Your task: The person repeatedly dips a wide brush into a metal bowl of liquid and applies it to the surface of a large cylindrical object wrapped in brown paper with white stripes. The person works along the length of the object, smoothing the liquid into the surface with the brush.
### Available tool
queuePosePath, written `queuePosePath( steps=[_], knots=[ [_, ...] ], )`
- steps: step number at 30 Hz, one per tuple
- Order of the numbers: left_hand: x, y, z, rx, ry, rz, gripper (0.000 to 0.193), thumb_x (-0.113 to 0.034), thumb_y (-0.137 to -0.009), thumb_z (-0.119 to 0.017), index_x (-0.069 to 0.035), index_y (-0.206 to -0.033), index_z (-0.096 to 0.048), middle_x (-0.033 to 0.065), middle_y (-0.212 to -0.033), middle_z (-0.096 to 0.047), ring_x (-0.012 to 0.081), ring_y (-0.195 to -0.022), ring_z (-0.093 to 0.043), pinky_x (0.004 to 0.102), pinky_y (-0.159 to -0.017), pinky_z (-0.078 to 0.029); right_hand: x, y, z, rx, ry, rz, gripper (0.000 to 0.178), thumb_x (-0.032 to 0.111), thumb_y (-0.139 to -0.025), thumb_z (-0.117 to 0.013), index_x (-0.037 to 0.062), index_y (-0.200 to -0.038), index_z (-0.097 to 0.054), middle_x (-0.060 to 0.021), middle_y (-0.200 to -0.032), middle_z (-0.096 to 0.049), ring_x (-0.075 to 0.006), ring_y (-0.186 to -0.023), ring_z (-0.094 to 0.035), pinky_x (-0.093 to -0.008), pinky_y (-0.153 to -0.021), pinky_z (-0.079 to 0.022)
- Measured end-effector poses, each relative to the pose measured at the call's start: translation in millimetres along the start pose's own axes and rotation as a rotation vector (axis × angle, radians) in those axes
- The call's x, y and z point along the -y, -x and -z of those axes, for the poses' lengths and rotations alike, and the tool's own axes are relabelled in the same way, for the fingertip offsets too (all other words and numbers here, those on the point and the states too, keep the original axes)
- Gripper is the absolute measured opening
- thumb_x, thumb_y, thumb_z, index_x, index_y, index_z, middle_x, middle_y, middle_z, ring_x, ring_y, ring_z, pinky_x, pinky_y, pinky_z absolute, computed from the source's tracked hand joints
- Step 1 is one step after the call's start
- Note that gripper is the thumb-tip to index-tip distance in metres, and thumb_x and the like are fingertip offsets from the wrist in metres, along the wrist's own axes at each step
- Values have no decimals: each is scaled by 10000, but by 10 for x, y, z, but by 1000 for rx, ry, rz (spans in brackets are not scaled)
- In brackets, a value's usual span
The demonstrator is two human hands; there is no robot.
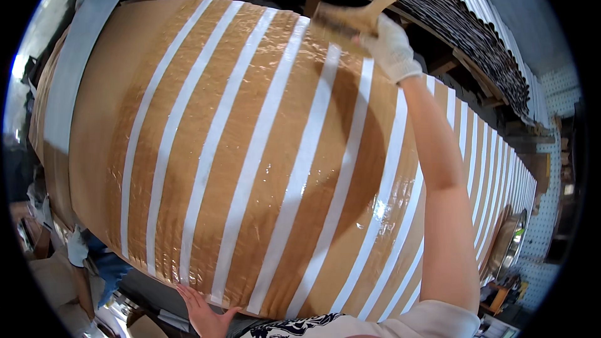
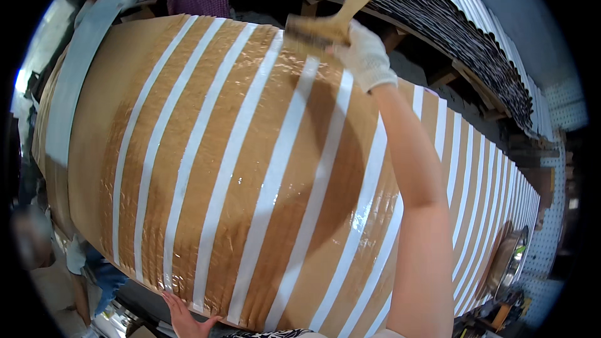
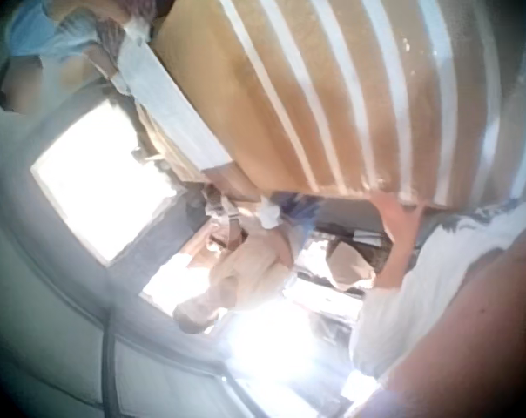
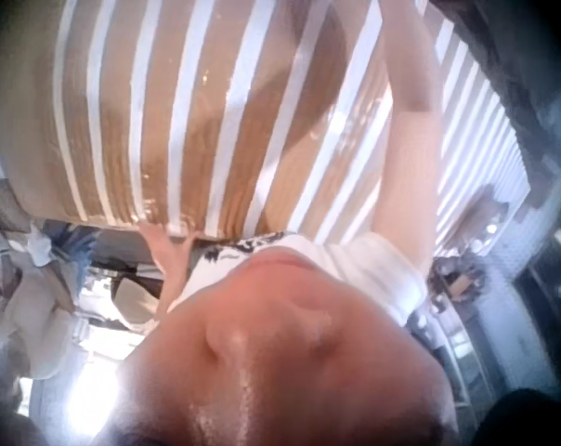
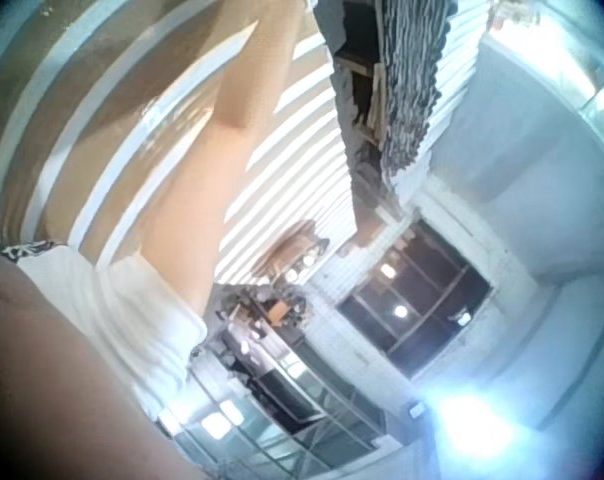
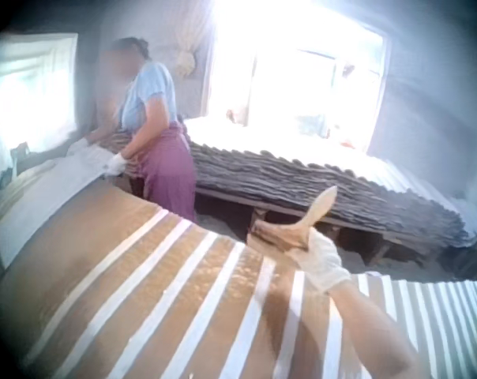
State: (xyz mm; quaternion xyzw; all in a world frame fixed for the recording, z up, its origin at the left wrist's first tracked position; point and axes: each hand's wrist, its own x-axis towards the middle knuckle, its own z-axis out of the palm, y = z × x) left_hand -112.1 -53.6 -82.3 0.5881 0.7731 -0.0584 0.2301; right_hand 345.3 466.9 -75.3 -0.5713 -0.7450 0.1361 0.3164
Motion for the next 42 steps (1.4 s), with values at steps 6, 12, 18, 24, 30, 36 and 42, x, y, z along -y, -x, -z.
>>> queuePosePath(
  steps=[6, 12, 18, 24, 30, 36, 42],
  knots=[
    [233, 22, -51, -11, 91, -55, 1099, -573, -620, -857, 161, -1333, -455, 419, -1488, -302, 544, -1450, -194, 581, -1212, -154, 224, -289, -367, -271, 324, -355, 392, 316, -797, -778, 50, -1046, -634, -182, -1041, -703, -365, -1015, -664, -424, -892, -521],
    [174, -5, -32, 88, 19, -25, 1153, -686, -706, -734, 180, -1388, -398, 420, -1512, -255, 540, -1466, -129, 554, -1232, -67, 1735, -644, -1065, -117, -350, -386, 564, 498, -824, -652, -12, -1062, -696, -154, -946, -706, -245, -902, -671, -368, -836, -508],
    [21, 21, -17, 146, -342, -73, 1205, -780, -737, -622, 169, -1433, -364, 397, -1544, -214, 518, -1483, -68, 531, -1235, -12, 2191, -517, -1744, 88, -235, -403, 528, 389, -895, -563, 82, -1324, -539, -276, -1239, -621, -427, -1194, -579, -467, -1029, -448],
    [83, -11, -12, 145, -322, -17, 1379, -824, -656, -636, 248, -1428, -239, 405, -1543, -183, 487, -1485, -111, 457, -1252, -89, 622, 470, -525, -239, -339, -621, 460, 347, -842, -590, 51, -1190, -648, -195, -1054, -685, -332, -997, -656, -413, -856, -501],
    [106, 50, -94, 188, -314, 17, 1374, -894, -701, -494, 248, -1425, -247, 422, -1539, -151, 489, -1489, -61, 464, -1256, -1, -647, 1523, 853, -475, 119, -792, 623, 356, -875, -658, 140, -1436, -497, -195, -1288, -630, -329, -1147, -632, -377, -950, -500],
    [139, 10, -84, 143, -222, -25, 1402, -839, -643, -626, 257, -1422, -230, 431, -1534, -152, 495, -1489, -73, 442, -1255, -80, 881, 646, -85, -309, -77, -471, 437, 341, -874, -587, 75, -1217, -642, -161, -1003, -710, -313, -892, -672, -427, -781, -520],
    [146, 42, -58, 30, -79, -60, 1384, -731, -602, -767, 259, -1413, -241, 432, -1533, -163, 486, -1488, -119, 423, -1240, -164, 2578, 360, -1570, -35, -115, -313, 451, 336, -881, -598, -37, -1134, -598, -264, -1139, -656, -384, -1116, -630, -440, -966, -481]
  ],
)
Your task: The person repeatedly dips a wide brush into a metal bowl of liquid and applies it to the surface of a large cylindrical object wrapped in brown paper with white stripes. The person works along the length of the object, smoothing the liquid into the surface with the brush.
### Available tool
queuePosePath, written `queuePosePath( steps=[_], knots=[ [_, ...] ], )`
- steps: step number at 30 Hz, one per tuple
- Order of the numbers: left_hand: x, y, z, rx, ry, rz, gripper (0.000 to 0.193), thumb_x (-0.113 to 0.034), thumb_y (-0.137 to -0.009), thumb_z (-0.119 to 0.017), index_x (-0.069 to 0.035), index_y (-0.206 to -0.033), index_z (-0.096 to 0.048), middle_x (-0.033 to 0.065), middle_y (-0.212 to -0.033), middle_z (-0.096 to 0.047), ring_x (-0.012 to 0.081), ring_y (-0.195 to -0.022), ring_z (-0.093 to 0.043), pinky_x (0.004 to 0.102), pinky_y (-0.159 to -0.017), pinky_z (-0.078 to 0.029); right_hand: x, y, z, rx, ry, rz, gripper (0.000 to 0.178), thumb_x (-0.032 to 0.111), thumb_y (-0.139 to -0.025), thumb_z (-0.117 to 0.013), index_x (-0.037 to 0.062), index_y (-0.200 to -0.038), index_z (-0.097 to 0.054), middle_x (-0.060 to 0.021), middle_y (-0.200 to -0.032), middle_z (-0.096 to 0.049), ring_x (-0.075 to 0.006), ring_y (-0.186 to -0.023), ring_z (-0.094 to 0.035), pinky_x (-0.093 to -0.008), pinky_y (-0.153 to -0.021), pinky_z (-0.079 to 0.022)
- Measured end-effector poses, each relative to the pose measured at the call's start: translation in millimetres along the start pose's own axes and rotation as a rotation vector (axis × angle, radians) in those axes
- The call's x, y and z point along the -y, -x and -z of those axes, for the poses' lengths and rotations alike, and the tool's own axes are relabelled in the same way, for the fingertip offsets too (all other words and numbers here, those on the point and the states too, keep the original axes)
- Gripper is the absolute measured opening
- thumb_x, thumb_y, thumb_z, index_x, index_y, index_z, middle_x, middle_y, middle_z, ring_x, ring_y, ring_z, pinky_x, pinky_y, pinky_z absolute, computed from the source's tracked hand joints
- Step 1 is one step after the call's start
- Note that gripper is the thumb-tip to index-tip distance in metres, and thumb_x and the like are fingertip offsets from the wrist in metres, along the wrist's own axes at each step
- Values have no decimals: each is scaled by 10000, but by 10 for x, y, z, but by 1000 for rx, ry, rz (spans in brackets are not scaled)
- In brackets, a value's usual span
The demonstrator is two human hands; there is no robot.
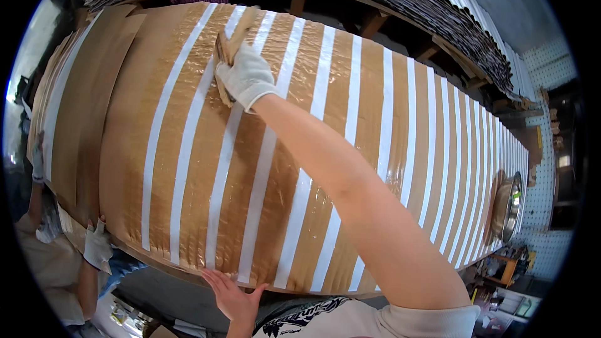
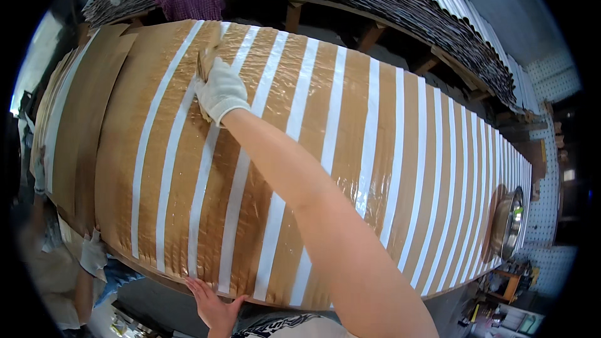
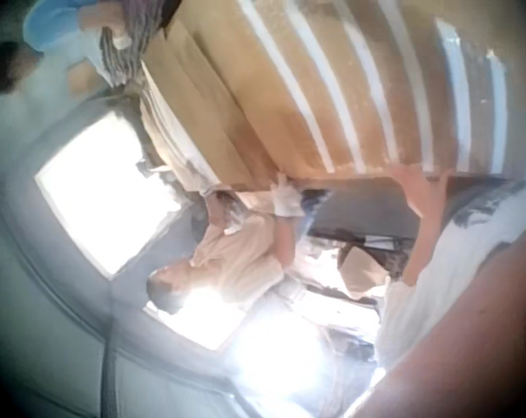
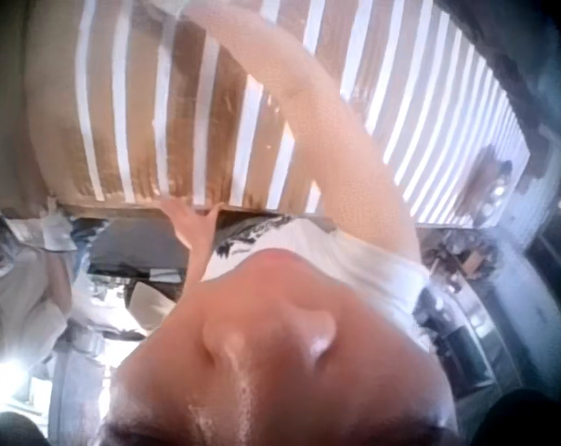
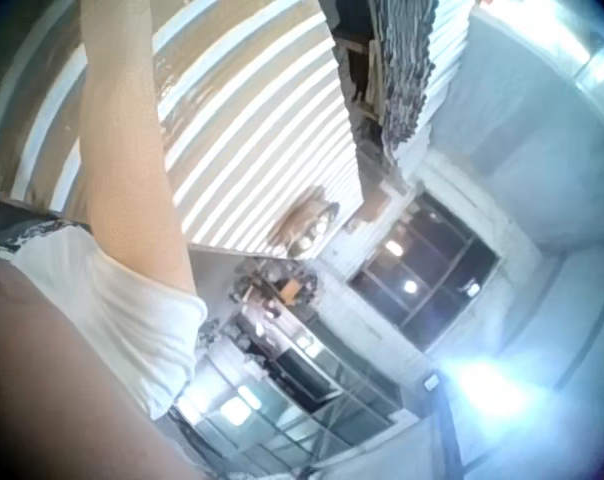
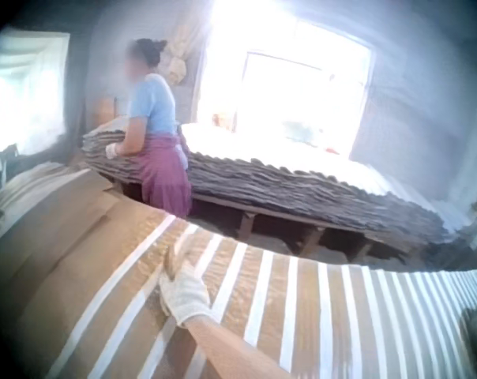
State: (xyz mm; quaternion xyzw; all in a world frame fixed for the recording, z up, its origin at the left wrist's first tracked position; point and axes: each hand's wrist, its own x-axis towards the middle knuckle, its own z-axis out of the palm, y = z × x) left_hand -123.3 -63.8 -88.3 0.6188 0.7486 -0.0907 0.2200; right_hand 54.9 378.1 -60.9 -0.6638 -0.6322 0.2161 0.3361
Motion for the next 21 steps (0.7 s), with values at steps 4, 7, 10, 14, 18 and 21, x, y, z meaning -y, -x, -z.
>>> queuePosePath(
  steps=[4, 7, 10, 14, 18, 21],
  knots=[
    [-2, 7, 1, 73, -137, 45, 1373, -730, -621, -751, 253, -1423, -227, 437, -1530, -153, 491, -1485, -116, 417, -1249, -148, -482, 308, 619, -42, -59, -254, 487, 335, -861, -587, -37, -1175, -585, -257, -1162, -656, -402, -1122, -617, -464, -994, -465],
    [6, -15, -13, 55, -164, 17, 1393, -794, -634, -685, 266, -1412, -224, 431, -1538, -140, 484, -1482, -133, 418, -1252, -120, -1702, 677, 1491, -324, -36, -398, 542, 388, -824, -623, -43, -1153, -622, -263, -1104, -675, -395, -1078, -626, -459, -948, -469],
    [-35, -18, 28, 68, -243, 22, 1384, -811, -646, -660, 267, -1407, -241, 439, -1531, -151, 485, -1483, -125, 415, -1254, -102, -2580, 1168, 2389, -488, -1, -435, 537, 347, -838, -685, 43, -1274, -609, -227, -1245, -648, -379, -1169, -604, -434, -993, -468],
    [-7, 37, 29, 54, -159, 35, 1350, -807, -673, -647, 261, -1405, -265, 436, -1534, -151, 489, -1482, -121, 430, -1252, -94, -2230, 1086, 2601, -478, 393, -548, 498, 356, -869, -661, 41, -1250, -607, -228, -1192, -658, -387, -1146, -610, -444, -984, -471],
    [15, 7, -51, 11, -192, -17, 1322, -797, -694, -643, 256, -1406, -278, 432, -1539, -141, 493, -1481, -120, 444, -1251, -95, -1203, 785, 1407, -306, 257, -325, 451, 450, -891, -599, 11, -995, -616, -266, -1016, -638, -394, -1007, -610, -472, -868, -482],
    [24, 35, 22, 16, -134, -15, 1317, -777, -694, -661, 246, -1420, -262, 429, -1537, -158, 497, -1483, -113, 430, -1249, -109, 128, 858, 446, 63, 22, -327, 408, 378, -902, -582, 16, -1089, -606, -246, -1095, -670, -403, -1009, -655, -473, -908, -510]
  ],
)
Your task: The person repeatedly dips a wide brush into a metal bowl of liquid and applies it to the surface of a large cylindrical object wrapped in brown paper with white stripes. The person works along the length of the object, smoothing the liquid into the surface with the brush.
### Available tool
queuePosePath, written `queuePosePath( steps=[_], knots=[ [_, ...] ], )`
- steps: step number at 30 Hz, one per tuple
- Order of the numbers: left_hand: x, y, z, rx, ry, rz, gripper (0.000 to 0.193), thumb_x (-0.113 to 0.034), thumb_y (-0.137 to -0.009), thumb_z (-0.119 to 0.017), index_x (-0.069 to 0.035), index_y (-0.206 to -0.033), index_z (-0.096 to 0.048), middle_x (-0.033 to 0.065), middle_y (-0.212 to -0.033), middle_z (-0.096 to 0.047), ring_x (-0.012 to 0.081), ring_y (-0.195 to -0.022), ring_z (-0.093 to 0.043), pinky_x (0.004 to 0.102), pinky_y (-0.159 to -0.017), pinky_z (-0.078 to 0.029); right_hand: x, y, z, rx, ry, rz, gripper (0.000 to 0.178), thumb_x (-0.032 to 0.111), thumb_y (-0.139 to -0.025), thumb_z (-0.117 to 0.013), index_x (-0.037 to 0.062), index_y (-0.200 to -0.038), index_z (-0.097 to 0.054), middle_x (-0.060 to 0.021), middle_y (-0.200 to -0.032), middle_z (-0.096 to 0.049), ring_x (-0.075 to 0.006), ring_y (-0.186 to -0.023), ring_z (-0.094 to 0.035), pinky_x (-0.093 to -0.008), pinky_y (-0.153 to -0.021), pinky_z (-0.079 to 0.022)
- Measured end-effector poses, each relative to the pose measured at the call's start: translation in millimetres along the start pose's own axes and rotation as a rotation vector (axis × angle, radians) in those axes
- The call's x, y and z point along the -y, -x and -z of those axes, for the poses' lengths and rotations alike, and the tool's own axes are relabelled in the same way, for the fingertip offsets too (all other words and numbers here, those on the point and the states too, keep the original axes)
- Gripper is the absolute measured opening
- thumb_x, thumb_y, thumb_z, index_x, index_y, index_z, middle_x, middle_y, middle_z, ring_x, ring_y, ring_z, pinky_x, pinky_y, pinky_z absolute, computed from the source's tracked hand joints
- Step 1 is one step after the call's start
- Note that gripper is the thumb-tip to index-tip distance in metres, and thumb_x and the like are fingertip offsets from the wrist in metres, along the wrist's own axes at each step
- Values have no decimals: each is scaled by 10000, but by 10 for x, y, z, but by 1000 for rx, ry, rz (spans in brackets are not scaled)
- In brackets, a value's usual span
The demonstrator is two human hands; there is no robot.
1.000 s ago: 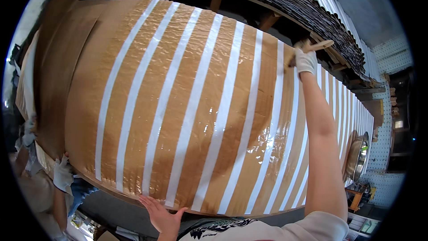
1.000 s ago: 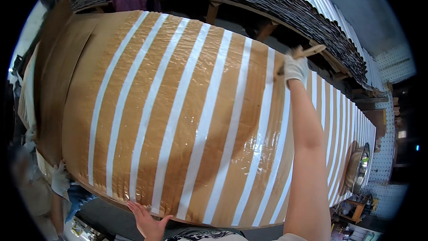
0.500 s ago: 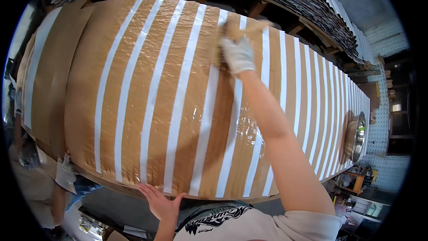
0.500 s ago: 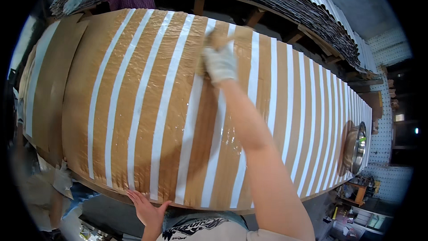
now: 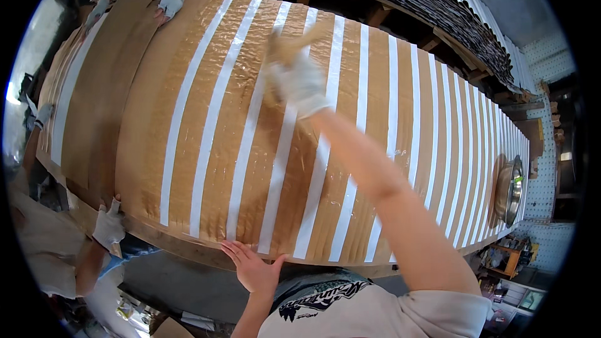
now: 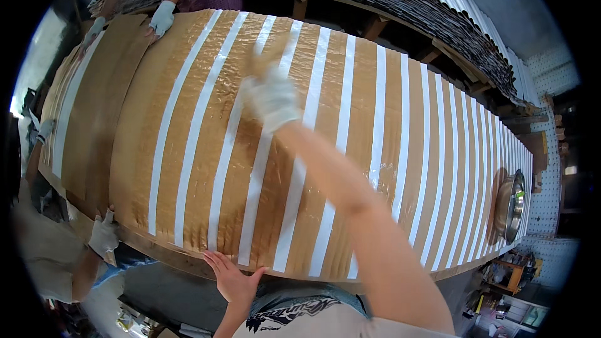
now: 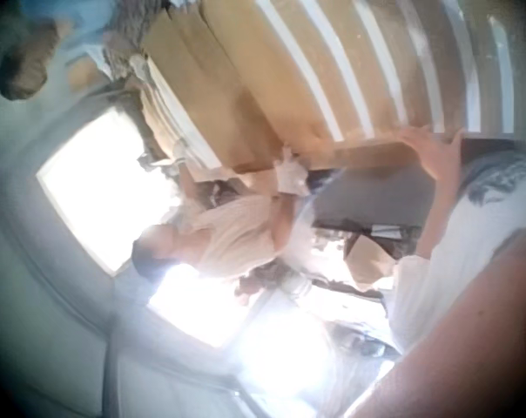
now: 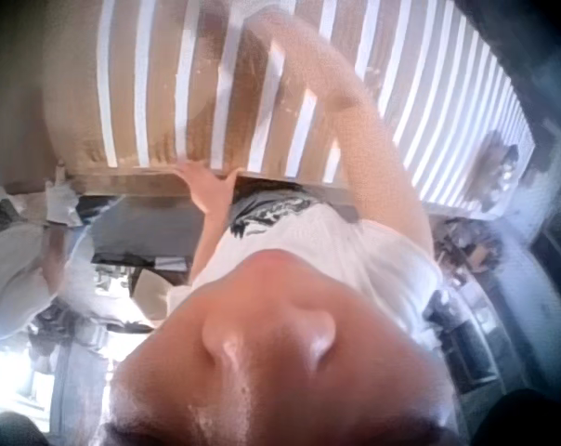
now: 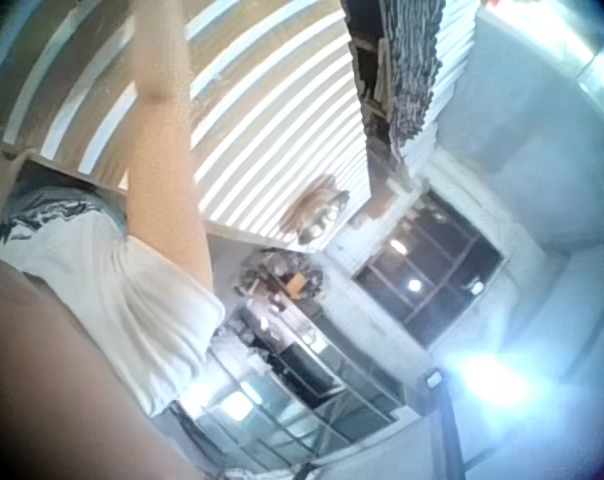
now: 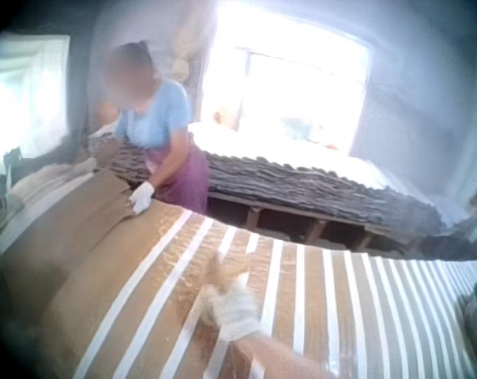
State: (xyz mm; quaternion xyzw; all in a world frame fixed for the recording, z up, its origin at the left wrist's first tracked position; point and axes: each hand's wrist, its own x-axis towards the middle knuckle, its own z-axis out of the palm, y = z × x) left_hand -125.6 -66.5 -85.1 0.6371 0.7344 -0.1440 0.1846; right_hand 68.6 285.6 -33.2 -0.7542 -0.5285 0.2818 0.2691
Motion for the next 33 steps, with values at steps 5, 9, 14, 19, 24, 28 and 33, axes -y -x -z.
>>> queuePosePath(
  steps=[5, 9, 14, 19, 24, 28, 33],
  knots=[
    [20, 10, -53, -26, 79, 17, 1338, -744, -657, -719, 237, -1433, -243, 416, -1541, -176, 489, -1485, -128, 408, -1244, -141, 56, 368, -450, -121, -72, 171, 452, 341, -878, -594, -1, -1174, -598, -260, -1049, -681, -428, -1021, -649, -473, -906, -509],
    [12, -3, -40, -47, 56, 11, 1330, -725, -666, -735, 234, -1437, -230, 416, -1541, -176, 482, -1486, -136, 416, -1232, -181, -1101, 518, 510, -295, -50, -11, 446, 373, -855, -583, -14, -1074, -618, -287, -1056, -658, -445, -1015, -618, -500, -886, -473],
    [76, 1, -190, -141, 201, -20, 1325, -735, -676, -724, 237, -1432, -233, 432, -1526, -184, 495, -1481, -128, 430, -1235, -150, -2537, 980, 1813, -628, 116, -165, 508, 332, -886, -576, 74, -1323, -576, -220, -1198, -650, -419, -1132, -594, -476, -960, -469],
    [56, 24, -156, -159, 220, -41, 1316, -707, -684, -742, 242, -1433, -222, 433, -1535, -156, 513, -1477, -130, 422, -1215, -219, -2100, 953, 1706, -542, 193, -138, 529, 415, -860, -637, 36, -1227, -593, -223, -1169, -655, -384, -1036, -627, -470, -911, -487],
    [91, 11, -173, -217, 87, -104, 1301, -738, -693, -715, 246, -1415, -264, 439, -1510, -217, 512, -1465, -178, 433, -1215, -219, -257, 1294, -60, -136, -92, 121, 390, 287, -893, -575, 138, -1252, -547, -210, -1112, -653, -384, -966, -654, -473, -842, -531],
    [137, 29, -206, -184, 31, -115, 1300, -712, -690, -740, 245, -1418, -249, 434, -1512, -218, 502, -1465, -181, 451, -1218, -209, 236, 1495, -579, 79, -55, 4, 610, 363, -896, -568, 52, -1400, -425, -264, -1062, -676, -424, -1021, -658, -492, -910, -516],
    [367, 109, -154, -150, 106, -259, 1183, -606, -721, -781, 164, -1463, -277, 387, -1556, -175, 500, -1470, -187, 461, -1185, -282, -899, 1590, 0, -199, 27, -104, 551, 482, -851, -600, -33, -1047, -593, -283, -1095, -638, -400, -1031, -629, -480, -916, -477]
  ],
)
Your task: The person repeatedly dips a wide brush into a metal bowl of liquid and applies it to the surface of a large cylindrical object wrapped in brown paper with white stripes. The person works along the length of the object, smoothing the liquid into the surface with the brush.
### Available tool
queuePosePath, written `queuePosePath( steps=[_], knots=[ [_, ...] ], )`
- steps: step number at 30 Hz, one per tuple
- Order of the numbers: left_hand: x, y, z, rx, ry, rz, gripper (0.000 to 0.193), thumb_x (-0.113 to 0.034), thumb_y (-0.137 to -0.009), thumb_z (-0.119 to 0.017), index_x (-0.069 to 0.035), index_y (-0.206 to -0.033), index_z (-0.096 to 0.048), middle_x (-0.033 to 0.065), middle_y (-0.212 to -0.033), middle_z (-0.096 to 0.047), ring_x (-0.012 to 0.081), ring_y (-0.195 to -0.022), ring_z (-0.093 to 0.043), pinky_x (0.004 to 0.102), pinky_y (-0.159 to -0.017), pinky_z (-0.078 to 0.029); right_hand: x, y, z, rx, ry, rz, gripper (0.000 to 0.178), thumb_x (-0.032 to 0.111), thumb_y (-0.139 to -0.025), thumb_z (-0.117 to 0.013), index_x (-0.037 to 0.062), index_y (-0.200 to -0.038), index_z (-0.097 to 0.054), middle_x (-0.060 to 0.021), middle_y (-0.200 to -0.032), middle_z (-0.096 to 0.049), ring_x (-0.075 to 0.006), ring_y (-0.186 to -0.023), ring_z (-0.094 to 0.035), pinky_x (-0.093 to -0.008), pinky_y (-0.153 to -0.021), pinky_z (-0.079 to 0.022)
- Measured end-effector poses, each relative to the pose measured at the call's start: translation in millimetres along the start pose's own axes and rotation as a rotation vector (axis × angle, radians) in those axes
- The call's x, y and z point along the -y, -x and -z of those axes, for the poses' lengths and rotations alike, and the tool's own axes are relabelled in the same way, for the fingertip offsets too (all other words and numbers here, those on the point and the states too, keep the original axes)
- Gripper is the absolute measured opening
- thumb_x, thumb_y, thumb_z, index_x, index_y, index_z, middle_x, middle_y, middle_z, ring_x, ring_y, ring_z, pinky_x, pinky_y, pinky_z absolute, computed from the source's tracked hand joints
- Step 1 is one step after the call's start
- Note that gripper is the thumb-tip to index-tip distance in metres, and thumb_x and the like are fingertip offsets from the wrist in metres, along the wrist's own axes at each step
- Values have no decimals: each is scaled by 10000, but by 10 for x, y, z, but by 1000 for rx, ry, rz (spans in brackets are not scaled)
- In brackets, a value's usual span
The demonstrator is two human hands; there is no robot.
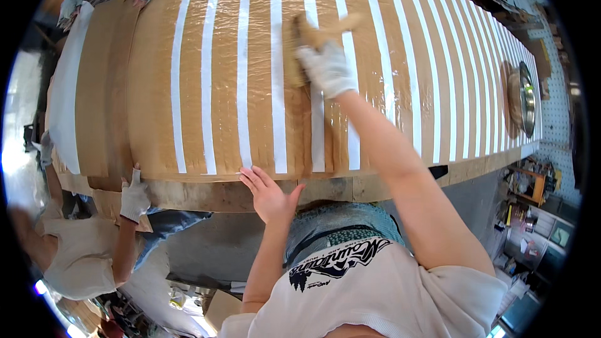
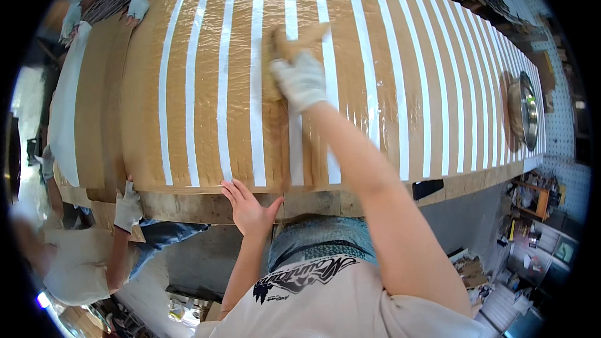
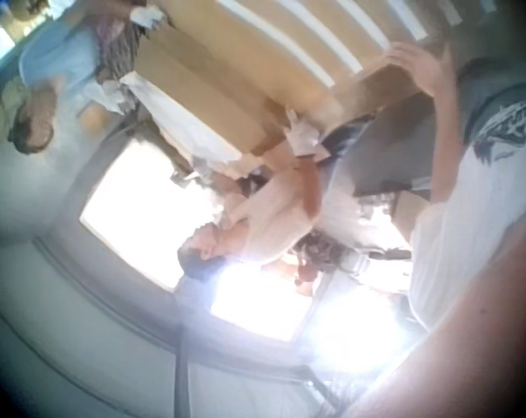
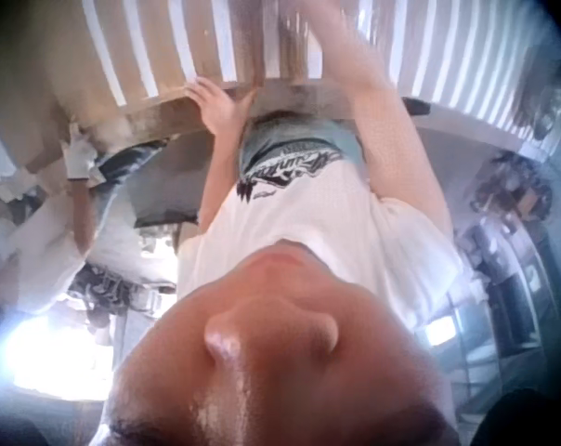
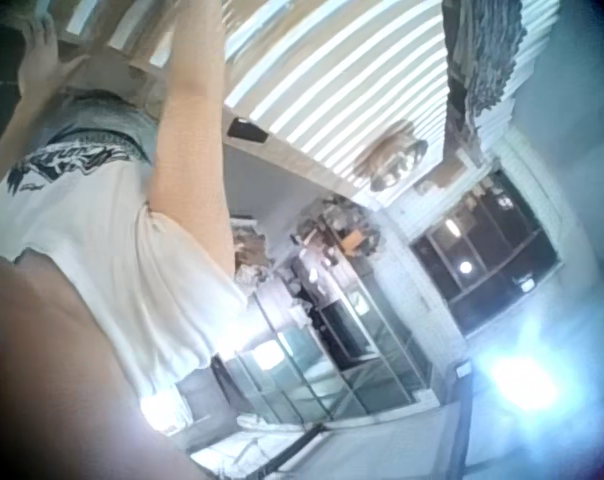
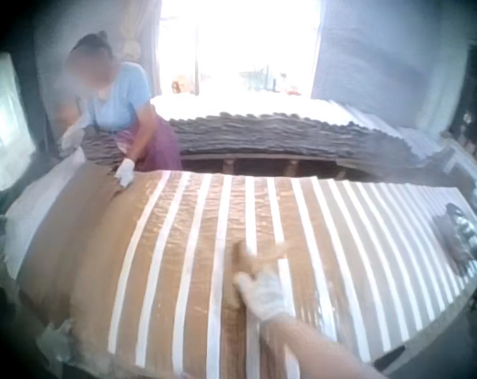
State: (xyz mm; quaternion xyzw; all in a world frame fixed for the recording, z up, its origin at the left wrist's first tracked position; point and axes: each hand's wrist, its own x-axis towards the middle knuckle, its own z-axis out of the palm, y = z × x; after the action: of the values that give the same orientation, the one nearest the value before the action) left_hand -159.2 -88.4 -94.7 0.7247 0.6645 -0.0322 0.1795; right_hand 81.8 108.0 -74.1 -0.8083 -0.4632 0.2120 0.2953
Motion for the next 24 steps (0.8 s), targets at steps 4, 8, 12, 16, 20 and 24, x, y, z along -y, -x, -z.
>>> queuePosePath(
  steps=[4, 8, 12, 16, 20, 24],
  knots=[
    [331, 138, 1, -50, 209, -150, 1013, -440, -765, -791, 40, -1514, -307, 289, -1610, -149, 497, -1473, -200, 461, -1130, -376, -1233, 136, 1095, -355, 33, -157, 536, 434, -859, -691, -3, -1165, -636, -245, -1174, -661, -406, -1095, -619, -456, -936, -481],
    [487, 139, 14, -31, 300, -249, 907, -286, -788, -760, -30, -1536, -316, 220, -1629, -174, 486, -1465, -237, 464, -1109, -402, -1746, 95, 1706, -475, 251, -277, 429, 376, -885, -630, 55, -1170, -617, -195, -1137, -684, -388, -1059, -645, -475, -905, -502],
    [531, 134, -8, -61, 293, -263, 855, -186, -781, -729, -49, -1531, -341, 206, -1617, -224, 480, -1456, -263, 465, -1097, -412, -702, 294, 948, -273, 118, -86, 299, 265, -919, -568, 74, -1149, -574, -194, -980, -679, -383, -930, -652, -496, -802, -512],
    [571, 159, 76, -20, 207, -273, 805, -145, -794, -679, -48, -1523, -352, 206, -1605, -245, 472, -1446, -292, 452, -1081, -431, 523, 1011, -81, 46, -98, 4, 478, 390, -846, -631, -38, -1059, -625, -285, -973, -672, -417, -956, -671, -458, -868, -531],
    [657, 146, 66, -25, 185, -332, 817, -116, -790, -681, -63, -1532, -342, 193, -1600, -274, 437, -1427, -344, 439, -1060, -447, 235, 1174, -126, 171, 36, -48, 439, 409, -885, -596, -17, -974, -659, -278, -985, -677, -411, -962, -672, -475, -857, -532],
    [699, 155, 69, -28, 236, -352, 845, -108, -778, -686, -64, -1540, -324, 177, -1606, -280, 402, -1426, -362, 424, -1060, -445, -1072, 1310, 857, -199, 77, -138, 366, 351, -903, -551, 70, -1126, -626, -227, -1029, -693, -405, -935, -670, -504, -811, -536]
  ],
)
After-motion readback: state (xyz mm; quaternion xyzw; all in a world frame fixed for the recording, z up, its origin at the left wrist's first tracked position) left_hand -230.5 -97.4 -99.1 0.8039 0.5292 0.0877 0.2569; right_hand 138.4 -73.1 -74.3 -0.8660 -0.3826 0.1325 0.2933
